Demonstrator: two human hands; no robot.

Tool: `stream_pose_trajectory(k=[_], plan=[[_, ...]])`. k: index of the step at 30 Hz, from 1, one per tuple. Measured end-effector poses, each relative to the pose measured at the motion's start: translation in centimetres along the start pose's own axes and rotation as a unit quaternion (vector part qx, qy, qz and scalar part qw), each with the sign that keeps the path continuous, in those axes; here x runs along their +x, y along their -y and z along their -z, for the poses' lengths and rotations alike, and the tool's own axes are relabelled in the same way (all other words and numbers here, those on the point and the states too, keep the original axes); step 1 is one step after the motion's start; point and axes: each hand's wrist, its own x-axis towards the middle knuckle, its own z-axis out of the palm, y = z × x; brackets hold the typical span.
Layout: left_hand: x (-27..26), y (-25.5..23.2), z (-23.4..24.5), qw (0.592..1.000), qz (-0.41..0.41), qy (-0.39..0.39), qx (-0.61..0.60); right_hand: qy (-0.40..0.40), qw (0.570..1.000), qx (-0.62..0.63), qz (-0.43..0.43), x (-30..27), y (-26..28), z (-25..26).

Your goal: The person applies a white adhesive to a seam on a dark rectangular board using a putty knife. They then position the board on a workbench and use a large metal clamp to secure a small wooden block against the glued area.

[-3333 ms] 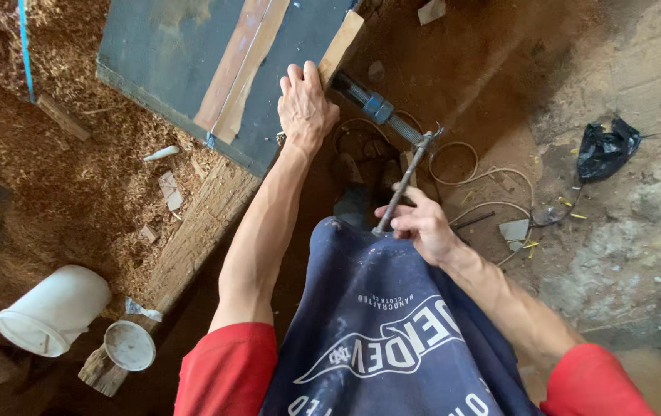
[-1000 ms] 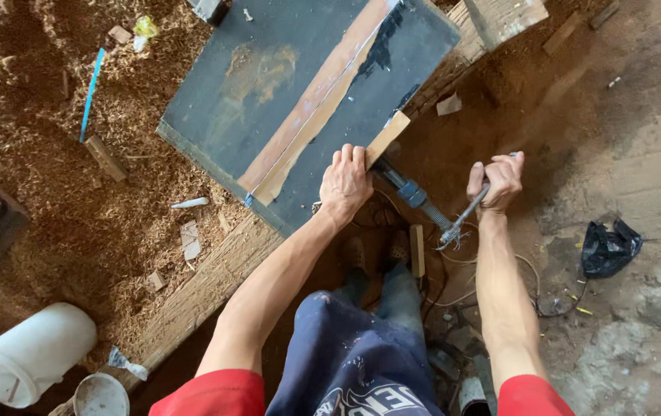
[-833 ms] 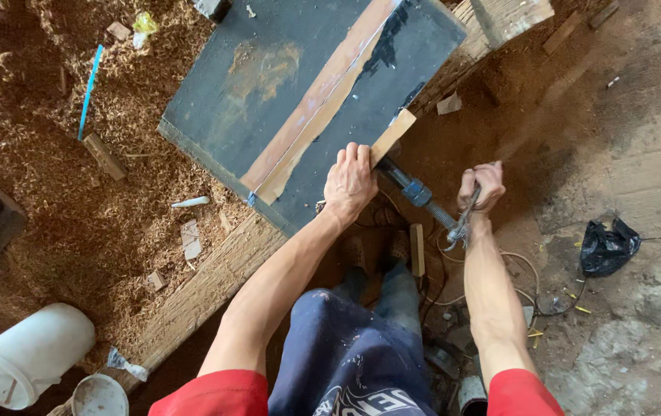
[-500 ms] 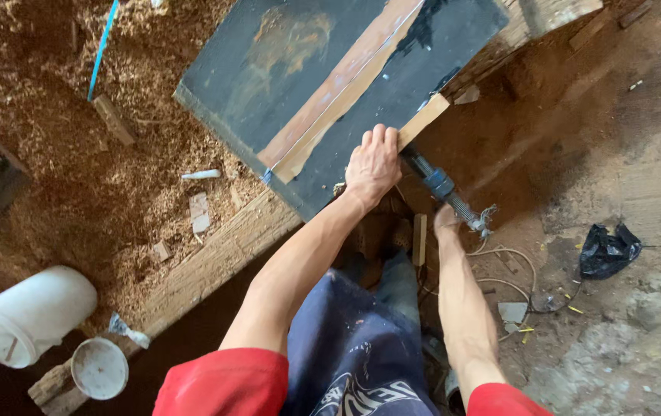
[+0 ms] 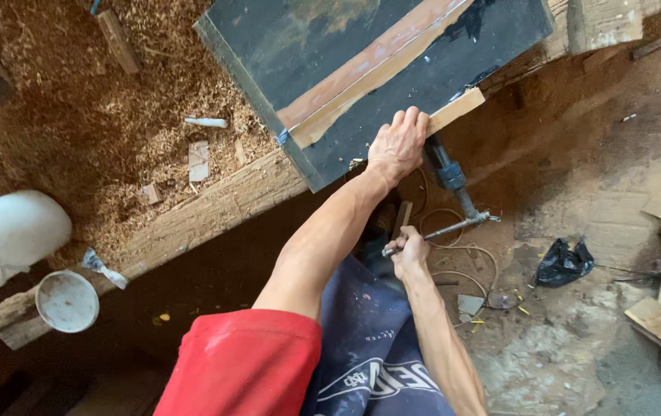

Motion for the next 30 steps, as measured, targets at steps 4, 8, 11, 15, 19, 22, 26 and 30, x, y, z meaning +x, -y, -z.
stream_pose_trajectory(k=[4, 8, 11, 15, 19, 22, 26, 30], plan=[[0.3, -0.3, 0.0, 1.0, 0.001, -0.001, 0.001, 0.047, 0.998, -0.022, -0.019, -5.8, 1.6, 0.4], [0.8, -0.5, -0.4, 1.0, 0.0, 0.0, -0.001, 0.104, 0.992, -0.02, -0.066, -10.8, 5.5, 1.6], [1.6, -1.1, -0.2, 0.999, 0.012, 0.029, 0.016, 0.076, 0.996, -0.028, -0.046, -14.1, 8.1, 2.0], [0.9, -1.5, 1.1, 0.999, 0.024, 0.035, 0.017, 0.103, 0.99, -0.062, 0.072, -15.9, 7.3, 1.0], [0.0, -0.7, 0.8, 0.999, 0.024, 0.005, 0.02, 0.066, 0.979, -0.105, 0.161, -16.4, 4.0, 0.5], [-0.5, -0.1, 0.2, 1.0, 0.014, -0.019, 0.017, 0.063, 0.962, -0.132, 0.232, -15.7, 1.4, 0.8], [-0.7, 0.3, 0.5, 1.0, -0.005, -0.003, -0.002, -0.008, 0.904, -0.245, 0.351, -15.1, -2.2, 1.0], [-0.2, 0.4, 0.8, 1.0, -0.006, 0.03, -0.002, -0.059, 0.884, -0.193, 0.422, -15.3, -6.2, 0.1]])
